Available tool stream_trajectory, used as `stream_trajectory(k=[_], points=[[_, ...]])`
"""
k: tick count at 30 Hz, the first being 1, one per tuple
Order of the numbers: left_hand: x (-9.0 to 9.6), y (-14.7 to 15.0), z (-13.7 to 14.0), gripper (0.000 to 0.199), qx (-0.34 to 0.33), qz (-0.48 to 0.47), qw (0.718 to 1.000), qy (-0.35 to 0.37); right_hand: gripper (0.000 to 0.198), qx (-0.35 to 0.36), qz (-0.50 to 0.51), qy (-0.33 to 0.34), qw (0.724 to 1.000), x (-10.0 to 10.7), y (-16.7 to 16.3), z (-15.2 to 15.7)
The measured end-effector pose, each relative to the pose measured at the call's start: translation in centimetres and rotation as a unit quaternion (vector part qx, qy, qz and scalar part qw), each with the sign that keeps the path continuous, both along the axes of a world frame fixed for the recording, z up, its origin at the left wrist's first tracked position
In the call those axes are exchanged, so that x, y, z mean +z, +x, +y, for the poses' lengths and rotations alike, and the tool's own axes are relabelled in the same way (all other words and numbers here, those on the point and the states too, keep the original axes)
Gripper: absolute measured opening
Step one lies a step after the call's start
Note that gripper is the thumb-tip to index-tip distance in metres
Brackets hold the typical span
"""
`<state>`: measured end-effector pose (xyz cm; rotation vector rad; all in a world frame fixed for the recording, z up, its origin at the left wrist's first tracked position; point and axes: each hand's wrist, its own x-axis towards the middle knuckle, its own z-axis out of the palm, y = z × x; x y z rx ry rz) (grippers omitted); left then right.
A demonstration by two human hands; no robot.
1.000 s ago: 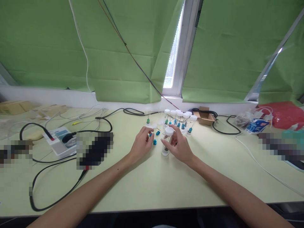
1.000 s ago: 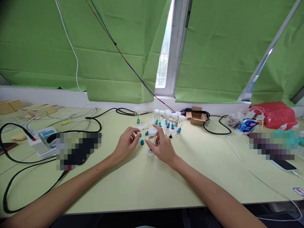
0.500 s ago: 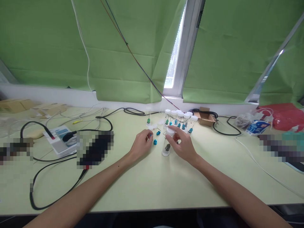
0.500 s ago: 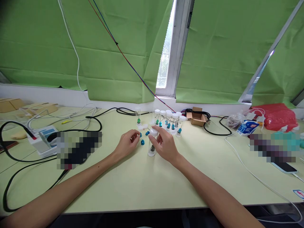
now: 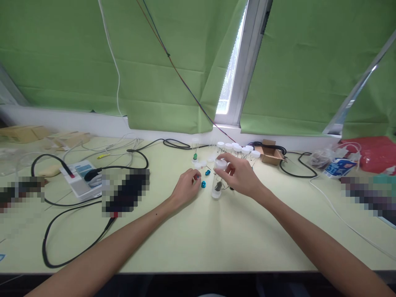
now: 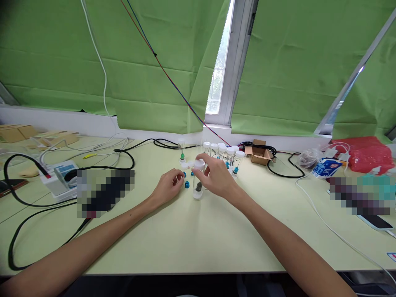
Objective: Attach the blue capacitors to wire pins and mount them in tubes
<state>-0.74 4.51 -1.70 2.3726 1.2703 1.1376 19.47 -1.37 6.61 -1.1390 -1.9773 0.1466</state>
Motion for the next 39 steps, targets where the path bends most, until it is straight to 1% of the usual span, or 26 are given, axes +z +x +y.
stream_trajectory(k=[4, 7, 10, 14, 26, 33, 39], points=[[0.0, 0.0, 0.0, 0.018, 0.002, 0.002, 1.000, -0.005, 0.022, -0.044, -0.020, 0.053, 0.997, 1.1, -0.5, 3.1], [0.0, 0.0, 0.0, 0.019, 0.003, 0.005, 1.000, -0.009, 0.024, -0.072, -0.058, 0.075, 0.993, 1.2, -1.5, 6.1], [-0.1, -0.1, 0.0, 0.019, 0.004, 0.010, 1.000, -0.007, 0.023, -0.080, -0.088, 0.079, 0.990, 1.0, -2.7, 8.7], [-0.2, 0.0, 0.1, 0.020, 0.003, 0.012, 1.000, -0.004, 0.024, -0.115, -0.119, 0.058, 0.984, 0.6, -4.1, 10.8], [-0.2, 0.0, -0.2, 0.019, -0.004, 0.008, 1.000, -0.011, 0.023, -0.143, -0.146, 0.013, 0.979, -0.8, -4.9, 13.8], [-0.1, 0.1, -0.3, 0.019, -0.002, 0.010, 1.000, -0.023, 0.022, -0.127, -0.154, -0.021, 0.980, -1.3, -4.5, 14.1], [-0.1, 0.2, -0.3, 0.018, -0.003, 0.011, 1.000, -0.025, 0.020, -0.116, -0.166, -0.038, 0.979, -1.1, -4.2, 14.2]])
